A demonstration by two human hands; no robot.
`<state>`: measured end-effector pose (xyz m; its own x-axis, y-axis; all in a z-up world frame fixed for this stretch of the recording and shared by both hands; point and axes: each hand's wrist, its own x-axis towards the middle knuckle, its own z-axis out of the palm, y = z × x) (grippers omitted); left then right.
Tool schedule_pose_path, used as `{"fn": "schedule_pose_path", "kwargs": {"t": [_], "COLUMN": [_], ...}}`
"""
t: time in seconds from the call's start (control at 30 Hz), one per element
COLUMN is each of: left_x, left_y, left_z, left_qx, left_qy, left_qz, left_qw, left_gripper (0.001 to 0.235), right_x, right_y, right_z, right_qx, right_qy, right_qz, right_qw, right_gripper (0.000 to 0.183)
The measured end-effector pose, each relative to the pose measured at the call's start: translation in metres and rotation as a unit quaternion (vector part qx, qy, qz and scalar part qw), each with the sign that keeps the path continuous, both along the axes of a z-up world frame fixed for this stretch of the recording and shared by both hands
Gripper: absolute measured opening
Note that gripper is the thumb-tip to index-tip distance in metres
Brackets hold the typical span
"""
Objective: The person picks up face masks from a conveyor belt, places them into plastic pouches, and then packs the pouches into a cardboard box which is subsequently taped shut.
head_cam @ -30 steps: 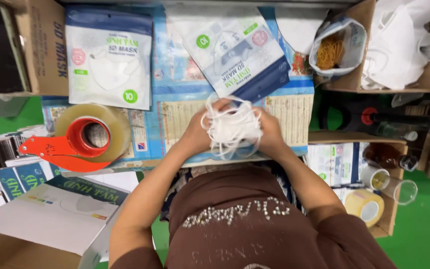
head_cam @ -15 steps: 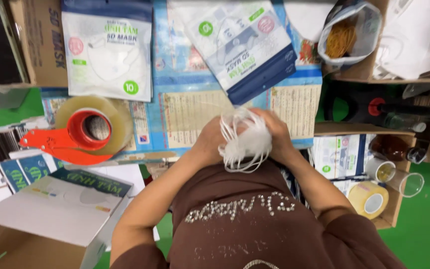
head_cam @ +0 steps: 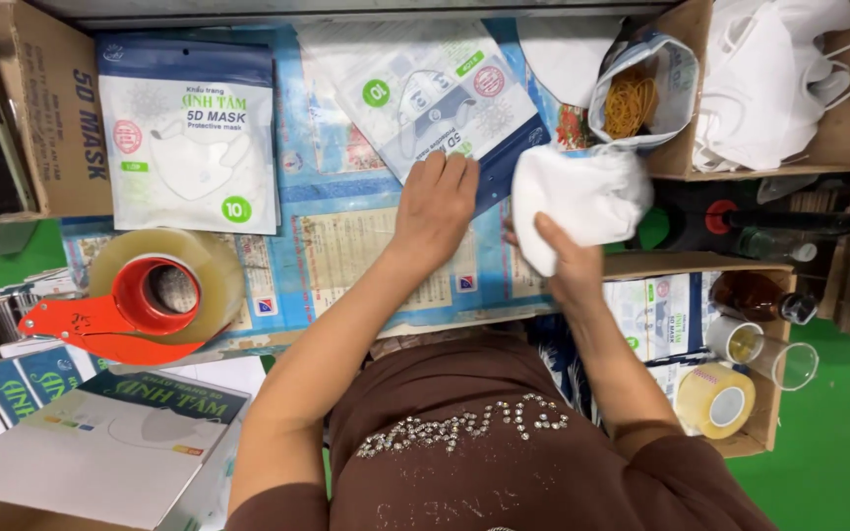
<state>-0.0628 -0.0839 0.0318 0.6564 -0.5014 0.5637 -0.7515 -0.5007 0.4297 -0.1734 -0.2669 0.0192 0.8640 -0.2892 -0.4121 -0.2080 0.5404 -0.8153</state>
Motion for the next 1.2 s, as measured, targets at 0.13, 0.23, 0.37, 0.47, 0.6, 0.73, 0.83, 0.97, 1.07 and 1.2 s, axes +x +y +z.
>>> {"fn": "schedule_pose_path", "kwargs": {"t": [0.13,0.23,0.37,0.47,0.6,0.73,0.83,0.97,1.07,1.2], "left_x": [0.009,0.006,0.015,0.010,0.009,0.003,0.003,-0.008,-0.004,0.016], "left_y": [-0.022,-0.024,-0.019,-0.017,-0.012,0.002,0.012,0.008,0.000,0.028], "left_z": [-0.028,-0.034,-0.040,-0.035,-0.018,0.006,0.011,-0.001,-0.020,-0.002], "left_qx": [0.162,0.156,0.109,0.107,0.058,-0.066,-0.124,-0.131,-0.141,-0.123], "left_qy": [-0.061,-0.099,-0.038,-0.047,-0.045,0.031,0.088,0.150,0.087,0.144], "left_qz": [0.023,0.035,0.028,0.029,0.014,-0.014,0.012,0.024,0.036,0.108], "left_qw": [0.985,0.982,0.993,0.993,0.997,0.997,0.988,0.980,0.985,0.976], "left_gripper": [0.011,0.010,0.009,0.009,0.007,0.010,0.013,0.012,0.013,0.008], "right_x": [0.004,-0.008,-0.013,-0.009,0.015,0.043,0.050,0.042,0.034,0.019], "right_y": [0.009,0.009,0.002,0.000,0.002,0.018,0.022,0.037,0.038,0.030], "right_z": [-0.003,-0.014,-0.035,-0.024,-0.009,-0.013,-0.015,0.025,0.007,-0.032], "right_qx": [-0.069,-0.078,-0.102,-0.038,0.018,0.044,0.004,-0.090,-0.089,-0.088], "right_qy": [0.014,0.012,0.014,0.005,-0.009,-0.035,-0.065,-0.050,-0.025,0.013], "right_qz": [-0.009,-0.012,-0.018,-0.011,0.004,0.017,0.046,0.000,-0.023,-0.059], "right_qw": [0.997,0.997,0.995,0.999,1.000,0.998,0.997,0.995,0.995,0.994], "right_gripper": [0.042,0.038,0.033,0.035,0.037,0.035,0.034,0.040,0.040,0.040]}}
